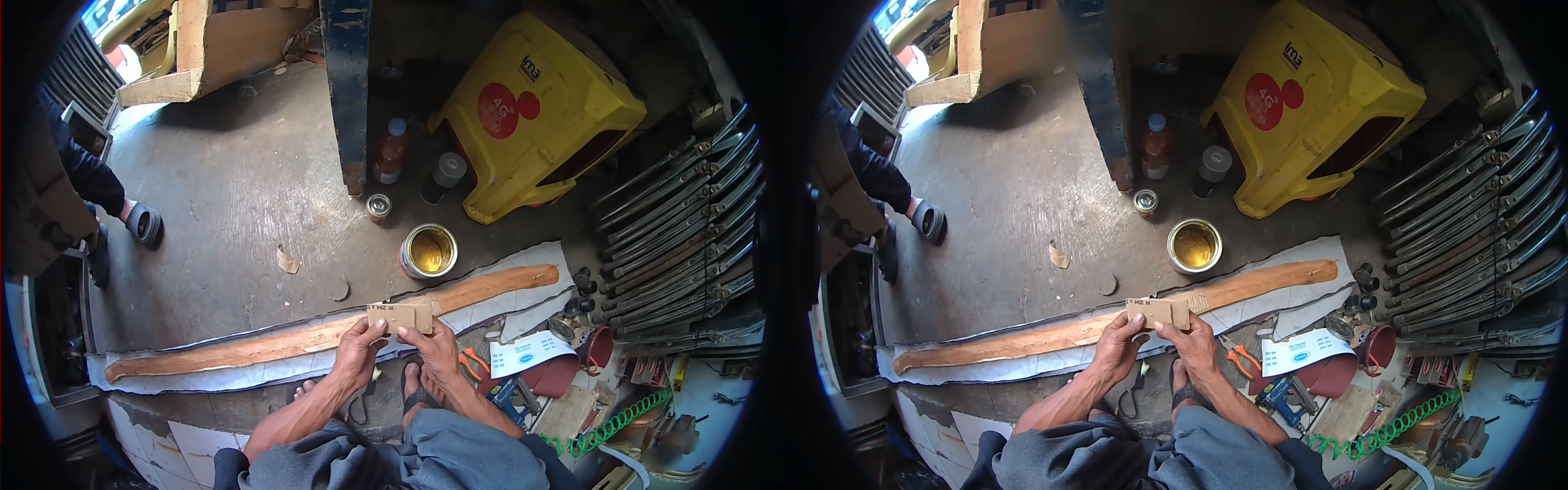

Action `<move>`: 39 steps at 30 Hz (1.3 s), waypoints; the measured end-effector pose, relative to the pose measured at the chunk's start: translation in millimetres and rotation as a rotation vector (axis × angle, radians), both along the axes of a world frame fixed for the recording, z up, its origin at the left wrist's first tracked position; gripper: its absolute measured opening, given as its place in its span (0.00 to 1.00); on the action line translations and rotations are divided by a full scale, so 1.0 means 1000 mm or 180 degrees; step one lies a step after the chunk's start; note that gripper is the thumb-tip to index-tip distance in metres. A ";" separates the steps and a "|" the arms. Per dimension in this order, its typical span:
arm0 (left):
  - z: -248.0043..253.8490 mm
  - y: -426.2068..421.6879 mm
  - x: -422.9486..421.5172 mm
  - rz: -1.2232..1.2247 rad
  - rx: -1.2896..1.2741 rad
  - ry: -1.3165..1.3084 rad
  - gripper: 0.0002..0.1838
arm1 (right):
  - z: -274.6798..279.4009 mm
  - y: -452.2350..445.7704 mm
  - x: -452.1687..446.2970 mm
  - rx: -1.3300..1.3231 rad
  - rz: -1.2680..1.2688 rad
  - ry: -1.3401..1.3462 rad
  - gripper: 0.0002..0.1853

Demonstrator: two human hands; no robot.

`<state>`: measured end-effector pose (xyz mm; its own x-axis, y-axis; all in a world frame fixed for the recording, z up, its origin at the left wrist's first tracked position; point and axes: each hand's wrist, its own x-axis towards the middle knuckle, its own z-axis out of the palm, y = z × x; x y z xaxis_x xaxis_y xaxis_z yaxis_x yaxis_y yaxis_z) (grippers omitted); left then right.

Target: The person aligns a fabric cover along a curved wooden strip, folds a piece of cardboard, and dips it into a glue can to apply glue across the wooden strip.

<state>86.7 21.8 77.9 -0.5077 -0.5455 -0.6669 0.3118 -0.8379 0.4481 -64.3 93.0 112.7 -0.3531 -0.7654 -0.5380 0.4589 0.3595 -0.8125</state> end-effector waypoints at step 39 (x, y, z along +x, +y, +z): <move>0.035 0.011 -0.016 -0.0228 -0.1030 -0.0141 0.11 | 0.013 -0.008 -0.016 0.0126 0.0313 0.1306 0.19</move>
